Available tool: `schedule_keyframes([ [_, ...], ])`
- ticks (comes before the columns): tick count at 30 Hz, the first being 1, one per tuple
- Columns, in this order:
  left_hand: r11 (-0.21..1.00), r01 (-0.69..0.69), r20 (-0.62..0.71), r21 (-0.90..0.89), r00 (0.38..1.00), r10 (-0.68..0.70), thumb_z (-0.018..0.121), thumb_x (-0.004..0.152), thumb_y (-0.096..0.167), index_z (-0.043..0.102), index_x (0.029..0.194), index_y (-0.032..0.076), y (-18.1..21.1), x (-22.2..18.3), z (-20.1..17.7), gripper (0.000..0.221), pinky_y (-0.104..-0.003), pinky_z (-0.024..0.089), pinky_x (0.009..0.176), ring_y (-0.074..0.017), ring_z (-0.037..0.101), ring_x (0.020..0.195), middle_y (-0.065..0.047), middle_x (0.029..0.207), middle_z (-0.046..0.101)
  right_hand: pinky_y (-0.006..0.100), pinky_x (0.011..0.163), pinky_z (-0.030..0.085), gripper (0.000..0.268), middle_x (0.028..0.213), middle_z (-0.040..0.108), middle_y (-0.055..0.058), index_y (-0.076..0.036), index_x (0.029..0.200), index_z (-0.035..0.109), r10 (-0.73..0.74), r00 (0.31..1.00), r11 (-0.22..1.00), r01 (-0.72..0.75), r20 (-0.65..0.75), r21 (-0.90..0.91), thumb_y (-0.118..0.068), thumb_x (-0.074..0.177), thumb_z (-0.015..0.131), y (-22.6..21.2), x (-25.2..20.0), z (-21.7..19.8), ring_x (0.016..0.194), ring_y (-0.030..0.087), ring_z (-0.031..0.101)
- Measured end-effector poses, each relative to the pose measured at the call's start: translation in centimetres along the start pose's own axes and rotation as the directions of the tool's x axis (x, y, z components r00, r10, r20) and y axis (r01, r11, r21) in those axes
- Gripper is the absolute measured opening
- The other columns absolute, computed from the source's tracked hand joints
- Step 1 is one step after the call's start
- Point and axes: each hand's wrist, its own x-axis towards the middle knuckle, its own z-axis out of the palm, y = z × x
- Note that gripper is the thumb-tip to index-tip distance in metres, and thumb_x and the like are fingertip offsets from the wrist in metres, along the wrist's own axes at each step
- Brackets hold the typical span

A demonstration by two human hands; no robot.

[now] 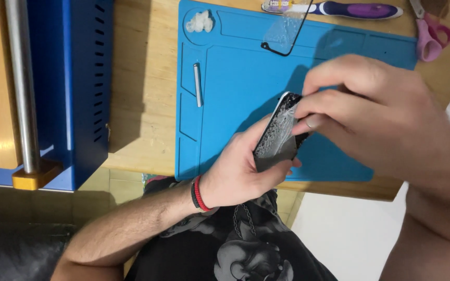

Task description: Removing broken glass pieces from a mobile phone screen using tweezers and a pry tool

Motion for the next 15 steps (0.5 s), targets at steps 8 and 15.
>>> schedule_keyframes([
  [8, 0.999, 0.035, -0.036, 0.039, 0.999, -0.034, 0.068, 0.104, 0.005, 0.058, 0.15, 0.006, 0.3, 0.0, -0.3, 0.047, -0.028, 0.064, 0.077, -0.0114, 0.073, 0.08, -0.001, 0.098, 0.077, 0.042, 0.062, 0.048, 0.017, 0.115, 0.08, 0.014, -0.004, 0.109, 0.08, -0.223, 0.971, 0.972, 0.215, -0.087, -0.098, 0.001, 0.113, 0.064, -0.1, 0.0, -0.4, 0.071, 0.031, 0.056],
  [15, 0.992, -0.034, -0.021, -0.121, 0.999, 0.032, 0.053, 0.117, 0.013, 0.056, 0.143, 0.003, -0.2, -0.3, 0.1, 0.028, -0.033, 0.07, 0.084, -0.0156, 0.073, 0.088, -0.008, 0.103, 0.076, 0.037, 0.057, 0.041, 0.041, 0.108, 0.077, 0.01, -0.006, 0.104, 0.079, -0.254, 0.966, 0.909, 0.221, -0.048, -0.354, -0.033, 0.119, 0.052, -2.8, 0.3, -0.7, 0.063, 0.024, 0.05],
])
